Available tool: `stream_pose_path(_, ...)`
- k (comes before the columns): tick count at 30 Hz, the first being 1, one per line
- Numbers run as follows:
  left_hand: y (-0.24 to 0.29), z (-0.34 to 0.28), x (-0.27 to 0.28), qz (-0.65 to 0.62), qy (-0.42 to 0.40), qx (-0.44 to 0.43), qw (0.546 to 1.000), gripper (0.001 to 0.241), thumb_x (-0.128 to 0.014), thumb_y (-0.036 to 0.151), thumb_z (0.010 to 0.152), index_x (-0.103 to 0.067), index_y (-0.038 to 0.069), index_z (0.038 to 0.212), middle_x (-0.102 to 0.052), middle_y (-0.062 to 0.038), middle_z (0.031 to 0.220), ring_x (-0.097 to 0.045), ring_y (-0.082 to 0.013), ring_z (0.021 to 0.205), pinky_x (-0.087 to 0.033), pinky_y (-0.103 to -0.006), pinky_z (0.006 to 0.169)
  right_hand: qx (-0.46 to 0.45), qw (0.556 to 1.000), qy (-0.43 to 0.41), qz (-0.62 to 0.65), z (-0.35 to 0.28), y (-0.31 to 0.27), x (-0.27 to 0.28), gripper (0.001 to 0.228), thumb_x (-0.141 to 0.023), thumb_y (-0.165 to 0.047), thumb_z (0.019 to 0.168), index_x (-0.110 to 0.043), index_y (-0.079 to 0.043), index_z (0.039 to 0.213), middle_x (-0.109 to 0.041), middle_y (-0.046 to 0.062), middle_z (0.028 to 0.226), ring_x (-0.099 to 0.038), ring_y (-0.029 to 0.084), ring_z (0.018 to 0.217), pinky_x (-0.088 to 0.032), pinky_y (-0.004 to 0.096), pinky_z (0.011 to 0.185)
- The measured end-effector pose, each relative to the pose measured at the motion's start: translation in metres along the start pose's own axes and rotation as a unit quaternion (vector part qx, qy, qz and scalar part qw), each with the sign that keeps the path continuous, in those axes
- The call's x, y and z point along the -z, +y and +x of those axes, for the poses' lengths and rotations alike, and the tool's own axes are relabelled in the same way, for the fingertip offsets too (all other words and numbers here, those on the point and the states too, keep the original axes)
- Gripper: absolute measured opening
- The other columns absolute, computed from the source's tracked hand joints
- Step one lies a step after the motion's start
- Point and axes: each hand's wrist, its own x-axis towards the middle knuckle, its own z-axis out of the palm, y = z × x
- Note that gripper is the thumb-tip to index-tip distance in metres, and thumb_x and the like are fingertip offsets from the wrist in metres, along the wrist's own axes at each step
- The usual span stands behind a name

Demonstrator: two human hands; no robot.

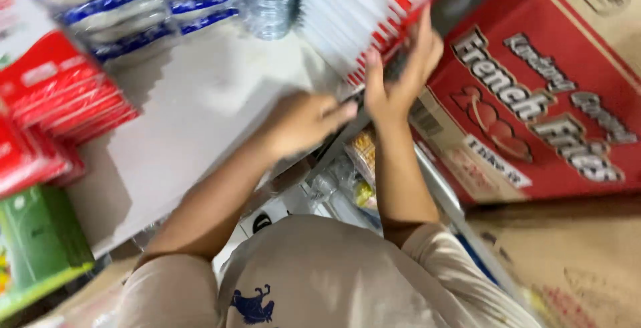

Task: The person repeatedly takes packages from a plastic container, turns and flattens them by hand, and places them onto a shelf.

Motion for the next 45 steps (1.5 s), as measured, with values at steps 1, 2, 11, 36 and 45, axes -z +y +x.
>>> stream_pose_path(1, 0.002, -0.022, -0.002, -0.043, -0.033, 0.008, 0.998, 0.057, -0.055, 0.059, 0.098, -0.065, 0.010, 0.069, -0.065, -0.011, 0.059, -0.066, -0.0247, 0.053, -0.049, -0.0413, 0.057, 0.016, 1.000, -0.009, 0.004, -0.010, -0.005, 0.002, 0.071, -0.072, -0.008, 0.096, -0.037, -0.003, 0.158, -0.048, 0.010, 0.133, -0.049, 0.020, 0.110, -0.046, 0.029, 0.095)
stream_pose_path(2, 0.002, -0.040, -0.003, -0.067, -0.030, 0.031, 0.997, 0.055, -0.056, 0.057, 0.096, -0.065, 0.011, 0.069, -0.067, -0.009, 0.059, -0.067, -0.0213, 0.053, -0.050, -0.0387, 0.056, 0.022, 0.999, -0.021, 0.031, -0.017, -0.008, 0.002, 0.067, -0.070, -0.007, 0.096, -0.041, -0.002, 0.156, -0.048, 0.010, 0.131, -0.049, 0.020, 0.111, -0.046, 0.030, 0.097)
stream_pose_path(11, 0.025, -0.209, -0.076, -0.254, 0.240, 0.299, 0.888, 0.046, -0.058, 0.046, 0.098, -0.072, 0.006, 0.081, -0.069, -0.005, 0.062, -0.063, -0.0117, 0.056, -0.049, -0.0300, 0.054, -0.001, 0.944, -0.149, 0.295, -0.077, -0.015, -0.003, 0.043, -0.067, -0.010, 0.101, -0.055, 0.001, 0.141, -0.050, 0.010, 0.133, -0.053, 0.019, 0.109, -0.047, 0.033, 0.100)
stream_pose_path(36, 0.104, -0.562, -0.522, -0.327, 0.638, 0.526, 0.459, 0.038, -0.059, 0.038, 0.090, -0.070, 0.006, 0.106, -0.071, -0.009, 0.093, -0.067, -0.0235, 0.074, -0.054, -0.0386, 0.070, -0.104, 0.129, -0.930, 0.329, -0.560, -0.190, 0.103, 0.037, -0.061, -0.011, 0.102, -0.060, 0.001, 0.137, -0.070, 0.011, 0.117, -0.069, 0.019, 0.107, -0.058, 0.033, 0.095)
stream_pose_path(45, 0.051, -0.688, -0.693, -0.467, 0.717, 0.502, 0.125, 0.030, -0.061, 0.026, 0.096, -0.068, 0.003, 0.112, -0.068, -0.006, 0.090, -0.057, -0.0134, 0.071, -0.048, -0.0286, 0.063, 0.032, 0.325, -0.923, 0.202, -0.777, -0.277, 0.138, 0.050, -0.064, -0.014, 0.086, -0.065, -0.003, 0.135, -0.072, 0.016, 0.125, -0.068, 0.029, 0.119, -0.053, 0.037, 0.104)
